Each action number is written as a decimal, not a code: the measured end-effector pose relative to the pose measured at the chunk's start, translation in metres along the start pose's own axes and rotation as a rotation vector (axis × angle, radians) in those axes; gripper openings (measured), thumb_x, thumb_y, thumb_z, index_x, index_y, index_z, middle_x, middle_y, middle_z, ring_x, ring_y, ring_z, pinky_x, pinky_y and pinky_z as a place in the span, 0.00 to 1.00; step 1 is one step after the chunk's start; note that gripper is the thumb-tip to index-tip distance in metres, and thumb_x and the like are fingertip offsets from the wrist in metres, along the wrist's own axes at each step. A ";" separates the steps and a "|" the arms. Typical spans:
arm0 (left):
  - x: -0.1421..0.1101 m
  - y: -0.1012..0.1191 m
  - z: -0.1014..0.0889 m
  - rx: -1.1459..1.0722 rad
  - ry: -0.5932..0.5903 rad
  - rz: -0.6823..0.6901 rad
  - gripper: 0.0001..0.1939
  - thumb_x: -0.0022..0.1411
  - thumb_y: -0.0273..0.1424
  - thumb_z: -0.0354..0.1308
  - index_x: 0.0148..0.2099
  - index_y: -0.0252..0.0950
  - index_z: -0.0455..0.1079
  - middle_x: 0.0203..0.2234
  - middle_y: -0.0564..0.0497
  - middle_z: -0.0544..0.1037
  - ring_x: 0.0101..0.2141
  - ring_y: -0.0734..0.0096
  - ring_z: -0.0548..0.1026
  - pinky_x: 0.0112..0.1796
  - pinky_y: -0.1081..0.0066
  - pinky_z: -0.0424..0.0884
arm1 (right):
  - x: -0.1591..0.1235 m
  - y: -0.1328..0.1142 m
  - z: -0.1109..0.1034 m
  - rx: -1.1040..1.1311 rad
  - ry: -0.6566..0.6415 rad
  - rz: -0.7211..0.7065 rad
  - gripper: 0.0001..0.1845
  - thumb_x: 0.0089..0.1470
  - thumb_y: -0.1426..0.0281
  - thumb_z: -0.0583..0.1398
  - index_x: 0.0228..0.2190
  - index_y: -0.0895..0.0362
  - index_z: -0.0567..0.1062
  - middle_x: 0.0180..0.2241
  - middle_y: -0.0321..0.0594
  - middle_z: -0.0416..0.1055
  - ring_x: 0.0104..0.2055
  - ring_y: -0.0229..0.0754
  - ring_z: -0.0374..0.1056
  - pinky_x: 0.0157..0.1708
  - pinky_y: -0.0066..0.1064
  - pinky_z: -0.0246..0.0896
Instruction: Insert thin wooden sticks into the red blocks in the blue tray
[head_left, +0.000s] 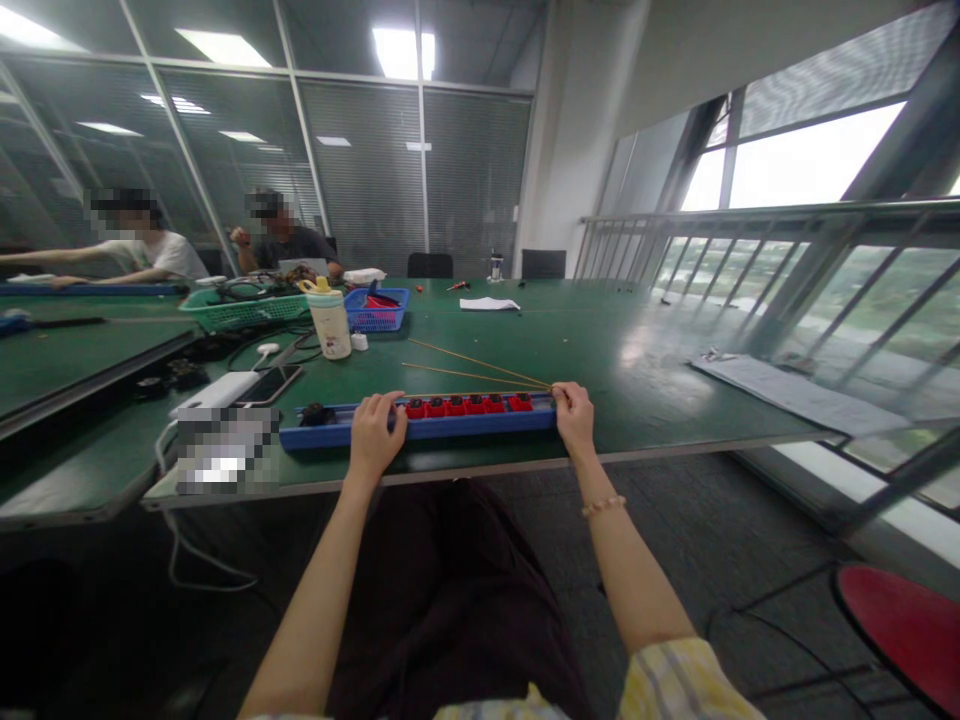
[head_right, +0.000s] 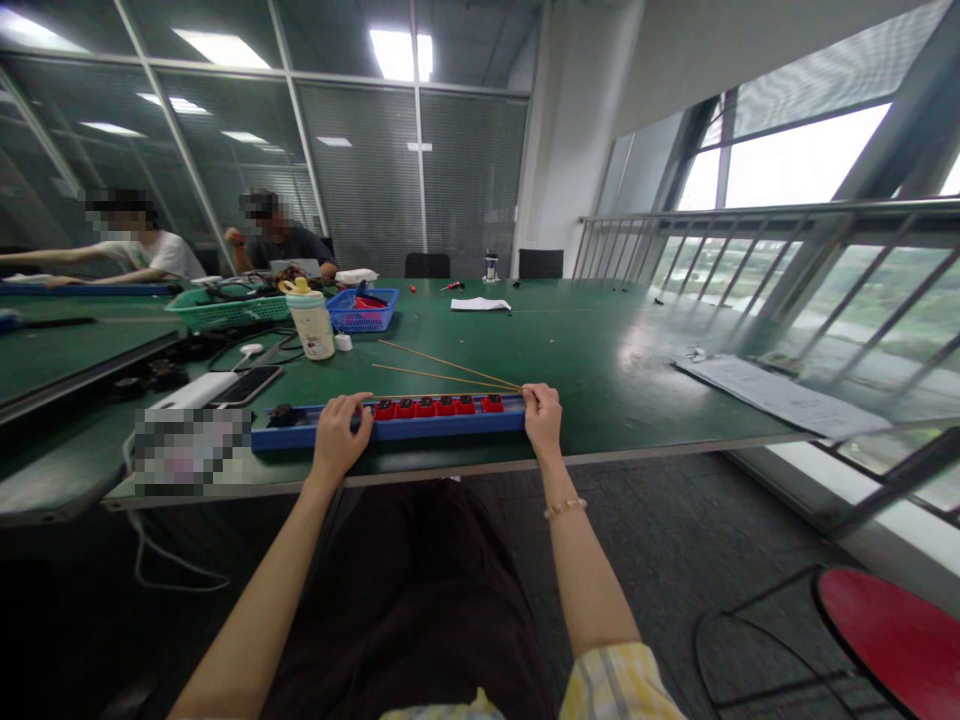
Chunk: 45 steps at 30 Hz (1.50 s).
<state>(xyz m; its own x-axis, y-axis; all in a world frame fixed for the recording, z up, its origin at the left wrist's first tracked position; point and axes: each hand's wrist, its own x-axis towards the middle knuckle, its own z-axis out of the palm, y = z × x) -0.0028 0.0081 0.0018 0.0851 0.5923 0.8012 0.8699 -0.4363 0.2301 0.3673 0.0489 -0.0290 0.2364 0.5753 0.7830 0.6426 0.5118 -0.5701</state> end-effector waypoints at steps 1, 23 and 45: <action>0.000 0.000 0.000 -0.001 -0.002 0.004 0.13 0.67 0.33 0.48 0.50 0.38 0.70 0.36 0.47 0.75 0.40 0.60 0.71 0.46 0.61 0.67 | 0.000 0.001 0.000 -0.005 0.011 -0.001 0.17 0.64 0.59 0.51 0.31 0.54 0.74 0.32 0.43 0.73 0.38 0.47 0.64 0.42 0.38 0.58; 0.001 0.001 -0.001 -0.066 0.007 0.056 0.09 0.67 0.34 0.52 0.42 0.39 0.72 0.30 0.50 0.70 0.35 0.64 0.68 0.41 0.64 0.67 | -0.002 0.006 0.001 -0.014 0.027 0.045 0.16 0.62 0.60 0.52 0.28 0.54 0.73 0.30 0.42 0.72 0.37 0.47 0.64 0.40 0.37 0.58; 0.000 -0.004 0.000 -0.096 -0.010 0.045 0.11 0.69 0.34 0.49 0.43 0.40 0.72 0.40 0.47 0.75 0.44 0.61 0.69 0.49 0.60 0.68 | -0.001 0.012 -0.001 0.008 0.231 0.133 0.23 0.63 0.51 0.50 0.33 0.55 0.75 0.35 0.46 0.75 0.41 0.48 0.65 0.43 0.38 0.58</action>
<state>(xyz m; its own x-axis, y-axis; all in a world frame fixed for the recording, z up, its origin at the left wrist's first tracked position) -0.0058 0.0100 0.0012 0.1282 0.5771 0.8065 0.8146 -0.5251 0.2463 0.3759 0.0539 -0.0363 0.4790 0.4772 0.7368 0.5894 0.4473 -0.6728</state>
